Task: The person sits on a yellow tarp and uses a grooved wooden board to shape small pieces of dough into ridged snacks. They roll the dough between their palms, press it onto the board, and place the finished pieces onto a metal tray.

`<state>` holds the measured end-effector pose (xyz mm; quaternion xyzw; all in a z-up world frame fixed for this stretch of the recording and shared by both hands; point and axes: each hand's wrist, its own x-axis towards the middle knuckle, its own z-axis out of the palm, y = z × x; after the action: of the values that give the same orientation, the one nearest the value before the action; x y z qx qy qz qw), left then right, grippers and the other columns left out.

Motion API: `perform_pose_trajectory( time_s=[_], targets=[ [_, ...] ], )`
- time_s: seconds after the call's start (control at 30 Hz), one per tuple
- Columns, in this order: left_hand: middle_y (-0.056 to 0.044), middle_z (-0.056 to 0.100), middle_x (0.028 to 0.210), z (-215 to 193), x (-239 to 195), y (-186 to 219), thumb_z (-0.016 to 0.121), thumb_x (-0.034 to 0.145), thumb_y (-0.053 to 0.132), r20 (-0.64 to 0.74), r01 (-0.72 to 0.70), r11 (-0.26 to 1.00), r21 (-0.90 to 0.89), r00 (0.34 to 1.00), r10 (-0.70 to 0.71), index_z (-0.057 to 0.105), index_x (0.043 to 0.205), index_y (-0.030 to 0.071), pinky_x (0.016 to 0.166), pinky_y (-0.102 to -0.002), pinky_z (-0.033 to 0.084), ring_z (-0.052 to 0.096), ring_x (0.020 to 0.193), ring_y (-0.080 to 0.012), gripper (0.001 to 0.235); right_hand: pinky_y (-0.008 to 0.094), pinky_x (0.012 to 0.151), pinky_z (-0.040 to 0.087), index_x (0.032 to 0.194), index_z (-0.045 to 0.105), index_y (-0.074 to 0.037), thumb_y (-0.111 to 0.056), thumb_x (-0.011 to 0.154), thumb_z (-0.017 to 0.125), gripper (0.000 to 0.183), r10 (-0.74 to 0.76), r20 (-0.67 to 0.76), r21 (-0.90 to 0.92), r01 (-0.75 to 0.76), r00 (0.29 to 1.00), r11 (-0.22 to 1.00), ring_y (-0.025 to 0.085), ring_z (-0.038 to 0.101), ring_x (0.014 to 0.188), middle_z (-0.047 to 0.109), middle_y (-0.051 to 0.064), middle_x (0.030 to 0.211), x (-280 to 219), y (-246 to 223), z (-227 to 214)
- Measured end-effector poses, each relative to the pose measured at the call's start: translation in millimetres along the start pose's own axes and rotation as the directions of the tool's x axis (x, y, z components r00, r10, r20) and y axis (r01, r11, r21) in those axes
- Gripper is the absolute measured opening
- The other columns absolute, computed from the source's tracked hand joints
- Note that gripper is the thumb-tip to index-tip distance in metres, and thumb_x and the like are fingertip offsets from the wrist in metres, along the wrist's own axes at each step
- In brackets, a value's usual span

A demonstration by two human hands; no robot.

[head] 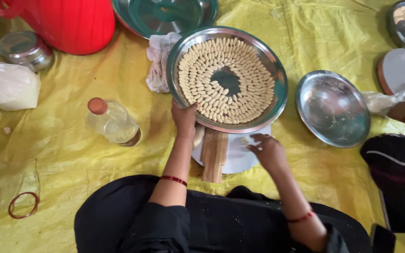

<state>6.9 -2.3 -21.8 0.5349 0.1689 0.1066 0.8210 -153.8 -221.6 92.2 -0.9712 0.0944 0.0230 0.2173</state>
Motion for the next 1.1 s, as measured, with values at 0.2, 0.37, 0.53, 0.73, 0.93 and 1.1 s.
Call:
perform_pose_trajectory(
  time_s=[0.2,0.37,0.53,0.73,0.93,1.1],
  targets=[
    [-0.013,0.069,0.126,1,-2,6,0.074,0.075,-0.015,0.046,-0.014,0.996,-0.084,0.999,0.018,0.055,0.131,-0.001,0.101,-0.031,0.05,0.066,0.114,-0.0209,0.061,0.049,0.089,0.052,0.112,0.074,-0.009,-0.014,0.079,0.081,0.035,-0.148,-0.158,-0.066,0.139,0.976,0.988,0.037,0.064,0.105,0.068,0.017,0.11,-2,-15,28],
    [-0.012,0.067,0.13,3,-3,20,0.072,0.077,-0.014,0.02,0.077,0.997,-0.02,0.997,-0.076,0.052,0.135,0.002,0.101,-0.031,0.049,0.065,0.117,-0.0207,0.064,0.046,0.084,0.056,0.101,0.075,-0.009,-0.007,0.083,0.073,0.018,-0.159,-0.197,-0.048,0.153,0.967,0.987,0.033,0.069,0.096,0.071,0.014,0.104,1,-11,26],
    [-0.012,0.067,0.13,2,-6,18,0.072,0.077,-0.015,0.021,0.086,0.995,-0.043,0.996,-0.085,0.052,0.136,0.002,0.102,-0.031,0.049,0.065,0.117,-0.0208,0.064,0.042,0.079,0.058,0.104,0.077,-0.012,-0.01,0.087,0.071,0.019,-0.159,-0.184,-0.042,0.154,0.97,0.987,0.03,0.072,0.088,0.073,0.012,0.099,2,-8,25],
    [-0.012,0.068,0.129,1,-1,8,0.073,0.075,-0.014,0.026,0.02,0.998,-0.058,0.999,-0.019,0.054,0.134,0.001,0.102,-0.031,0.049,0.065,0.116,-0.0204,0.064,0.037,0.071,0.058,0.097,0.082,-0.014,-0.025,0.08,0.081,0.021,-0.089,-0.087,-0.033,0.086,0.992,0.996,0.022,0.073,0.077,0.078,0.01,0.089,-10,-23,-29],
    [-0.012,0.069,0.126,2,-3,9,0.074,0.073,-0.013,-0.004,0.046,0.999,-0.002,0.999,-0.046,0.054,0.133,0.0,0.098,-0.031,0.051,0.067,0.112,-0.022,0.064,0.033,0.062,0.055,0.096,0.082,-0.01,-0.033,0.086,0.082,0.025,0.088,-0.01,0.116,-0.086,0.996,0.99,0.014,0.07,0.061,0.076,0.009,0.071,57,-34,-59],
    [-0.014,0.068,0.127,0,-5,19,0.073,0.074,-0.013,0.046,0.034,0.998,-0.054,0.998,-0.032,0.052,0.134,0.0,0.1,-0.031,0.05,0.067,0.114,-0.0231,0.065,0.034,0.06,0.06,0.096,0.081,-0.01,-0.029,0.08,0.083,0.025,0.024,0.001,0.335,-0.023,1.0,0.942,0.014,0.072,0.06,0.078,0.006,0.076,153,-36,-13]
  ],
)
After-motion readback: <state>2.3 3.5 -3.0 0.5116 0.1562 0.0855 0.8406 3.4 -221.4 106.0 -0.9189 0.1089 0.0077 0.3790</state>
